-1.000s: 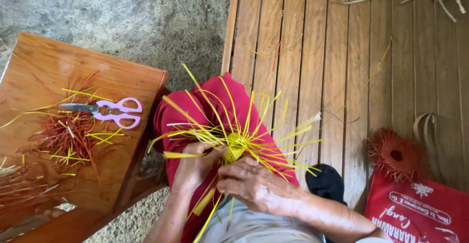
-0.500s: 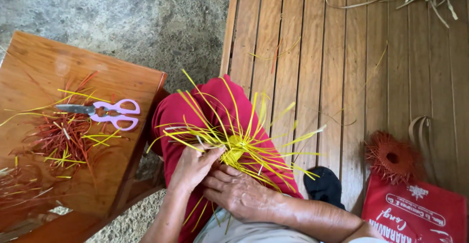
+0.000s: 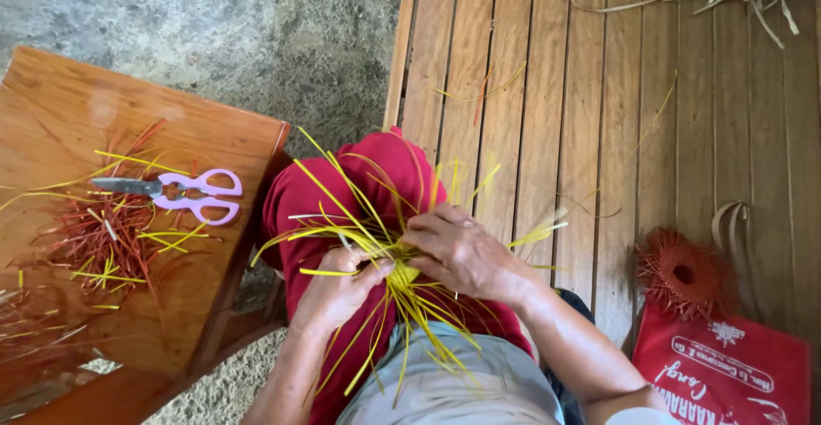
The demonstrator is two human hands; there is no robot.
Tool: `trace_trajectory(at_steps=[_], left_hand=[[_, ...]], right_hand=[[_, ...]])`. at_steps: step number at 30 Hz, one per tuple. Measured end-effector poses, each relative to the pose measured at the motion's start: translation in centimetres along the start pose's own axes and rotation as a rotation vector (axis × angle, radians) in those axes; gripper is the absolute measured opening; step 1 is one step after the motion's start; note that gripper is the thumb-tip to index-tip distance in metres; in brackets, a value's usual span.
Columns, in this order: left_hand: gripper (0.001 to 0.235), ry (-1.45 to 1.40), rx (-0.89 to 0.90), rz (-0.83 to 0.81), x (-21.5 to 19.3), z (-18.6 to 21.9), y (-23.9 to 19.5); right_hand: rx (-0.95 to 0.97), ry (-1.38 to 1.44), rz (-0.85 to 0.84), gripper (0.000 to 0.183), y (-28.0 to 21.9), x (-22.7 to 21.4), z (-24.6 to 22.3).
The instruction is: Weaving thin colored strips into a circular structure to create a handicraft
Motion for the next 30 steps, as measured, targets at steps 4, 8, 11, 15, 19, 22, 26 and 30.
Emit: trace_trajectory(at_steps=[4,8,11,15,19,22,26,30], left_hand=[[0.021,0.000,0.002,0.013,0.3,-0.8,0.0],[0.030,-0.057,-0.050,0.032,-0.8,-0.7,-1.2],[0.027,0.036,-0.026,0.080,-0.7,-1.3,-2.1],[0.013,-0.036,-0.094,0.138,0.8,-1.5,-3.1],[0.010,0.071,0.022,0.289,1.7,-1.8,-3.4],[0.009,0.025,0.137,0.408,1.9,-1.6,-3.7],[0.011,-0.068,0.051,0.397,1.8,-1.7,-4.0],[0.018,-0.144,-0.022,0.363,1.9,-1.9,-4.1]], right_hand=[[0.077,0.182,-0.061,0.023,0.6,0.9,1.7],[0.119,0.368,-0.006,0.018,0.4,0.8,3.1],[0.090,0.377,-0.018,0.016,0.1,0.9,3.3],[0.019,0.341,-0.054,0.017,0.0,1.7,3.9],[0.029,0.301,-0.108,0.016,0.7,0.9,2.7],[0.008,0.298,-0.119,0.016,0.6,1.1,3.2],[0.000,0.267,-0.132,0.017,0.8,0.8,2.6],[0.011,0.178,-0.180,0.020,1.1,0.7,1.9]])
Point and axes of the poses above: each hand's wrist, its own y-axis towards the middle knuckle, its own x-axis out of the palm, z = x × y, the point moved 6 cm from there along y, towards the middle knuckle, and after that the axes turned 11 degrees about y, right-handed, at the moved point
